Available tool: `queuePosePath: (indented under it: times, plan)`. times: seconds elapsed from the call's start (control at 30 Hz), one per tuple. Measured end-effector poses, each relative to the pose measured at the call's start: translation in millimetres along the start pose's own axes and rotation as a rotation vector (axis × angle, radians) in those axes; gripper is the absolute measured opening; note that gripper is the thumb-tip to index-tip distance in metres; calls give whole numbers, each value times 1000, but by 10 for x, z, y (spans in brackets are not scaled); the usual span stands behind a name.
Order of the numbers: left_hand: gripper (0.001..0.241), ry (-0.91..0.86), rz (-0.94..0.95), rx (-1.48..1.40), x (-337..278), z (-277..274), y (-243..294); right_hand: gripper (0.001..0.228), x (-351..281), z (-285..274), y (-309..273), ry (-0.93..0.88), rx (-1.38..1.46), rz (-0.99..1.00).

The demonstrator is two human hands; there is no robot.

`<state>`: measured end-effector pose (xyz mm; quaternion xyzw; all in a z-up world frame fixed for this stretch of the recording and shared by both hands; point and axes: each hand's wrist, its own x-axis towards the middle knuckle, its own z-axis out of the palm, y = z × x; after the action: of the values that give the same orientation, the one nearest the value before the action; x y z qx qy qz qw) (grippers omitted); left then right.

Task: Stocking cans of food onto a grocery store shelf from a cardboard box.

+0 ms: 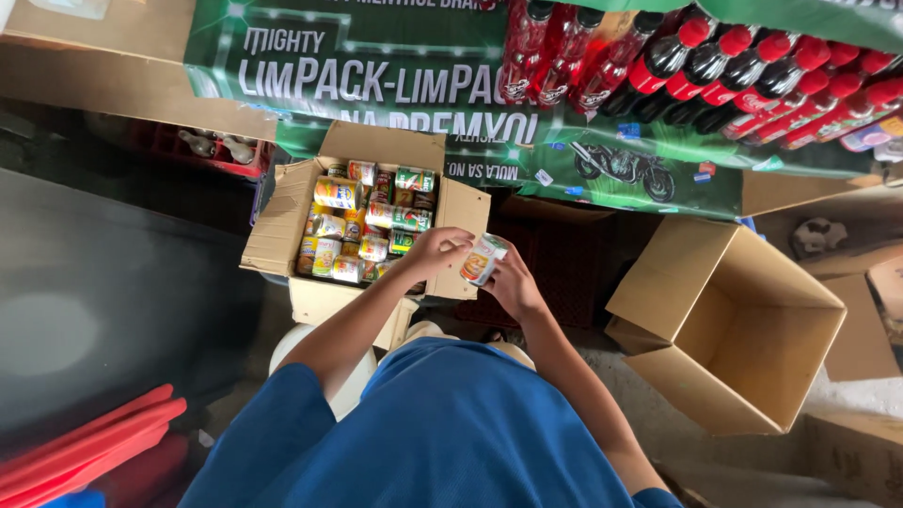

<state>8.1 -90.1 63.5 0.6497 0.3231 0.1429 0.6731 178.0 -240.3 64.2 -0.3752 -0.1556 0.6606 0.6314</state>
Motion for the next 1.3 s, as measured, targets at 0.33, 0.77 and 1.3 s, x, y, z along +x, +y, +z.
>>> queuePosePath:
  times: [0.33,0.77,1.3]
  plan:
    - [21,6,261,442,762,-540,-742,54,-214,-204,43,19,98,-11]
    - [40,264,161,1236,1542,-955,-985,60,-567,-381,131,117,47,-63]
    - [21,227,-16,1413,1757,-1088,-1170,62,-821,-509,266,248,29,-42]
